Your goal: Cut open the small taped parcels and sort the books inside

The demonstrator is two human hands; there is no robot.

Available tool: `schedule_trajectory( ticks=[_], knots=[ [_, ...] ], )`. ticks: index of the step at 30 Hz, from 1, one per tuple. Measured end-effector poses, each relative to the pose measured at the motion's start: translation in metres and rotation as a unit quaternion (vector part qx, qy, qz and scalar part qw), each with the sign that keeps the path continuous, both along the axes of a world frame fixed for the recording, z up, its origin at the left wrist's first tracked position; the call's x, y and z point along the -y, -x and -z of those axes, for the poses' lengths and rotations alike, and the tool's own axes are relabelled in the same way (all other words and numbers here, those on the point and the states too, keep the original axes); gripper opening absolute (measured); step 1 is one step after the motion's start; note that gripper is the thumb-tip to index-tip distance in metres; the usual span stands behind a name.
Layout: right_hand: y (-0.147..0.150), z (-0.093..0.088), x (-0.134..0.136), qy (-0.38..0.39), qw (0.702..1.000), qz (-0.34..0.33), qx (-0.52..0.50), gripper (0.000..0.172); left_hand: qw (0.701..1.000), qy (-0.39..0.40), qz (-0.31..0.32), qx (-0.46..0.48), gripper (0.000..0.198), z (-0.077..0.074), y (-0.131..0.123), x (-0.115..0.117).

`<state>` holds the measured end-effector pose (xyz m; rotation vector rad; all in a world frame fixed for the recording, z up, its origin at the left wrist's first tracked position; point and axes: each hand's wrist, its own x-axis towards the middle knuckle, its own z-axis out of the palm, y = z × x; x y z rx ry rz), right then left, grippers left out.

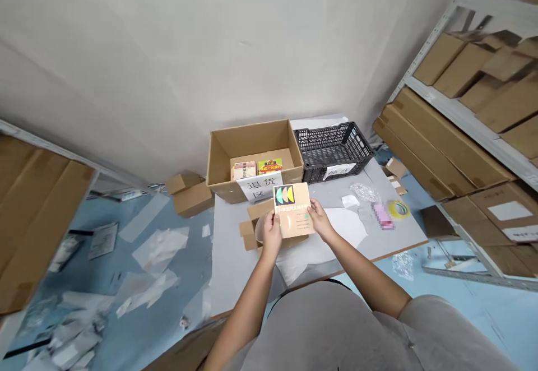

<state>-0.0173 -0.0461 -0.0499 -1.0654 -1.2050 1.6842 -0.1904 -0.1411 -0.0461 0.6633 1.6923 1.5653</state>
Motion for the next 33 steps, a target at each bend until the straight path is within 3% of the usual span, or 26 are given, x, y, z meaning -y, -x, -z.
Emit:
schedule_trajectory(
  ticks=[5,11,16,23,28,33],
  knots=[
    [-0.028,0.001,-0.007,0.023,0.999,0.006,0.028,0.058,0.997,-0.009,0.024,-0.066,0.039,0.005,-0.026,-0.019],
    [-0.066,-0.014,-0.048,-0.006,0.997,0.073,0.015,0.058,0.993,-0.030,0.049,-0.100,0.049,-0.008,-0.061,-0.082],
    [-0.100,-0.014,-0.120,-0.039,0.998,0.056,-0.010,0.057,0.990,-0.050,0.042,-0.124,0.055,-0.009,-0.094,-0.157],
    [-0.116,0.016,-0.235,-0.056,0.998,0.019,0.000,0.073,0.980,-0.008,-0.011,-0.198,0.050,0.003,-0.123,-0.257],
    [-0.097,0.046,-0.311,-0.076,0.996,-0.017,0.044,0.064,0.967,0.049,-0.015,-0.250,0.046,0.023,-0.107,-0.319],
    [-0.065,0.079,-0.388,-0.088,0.967,-0.078,0.224,0.063,0.943,0.168,0.042,-0.283,0.054,0.042,-0.073,-0.395]
  ],
)
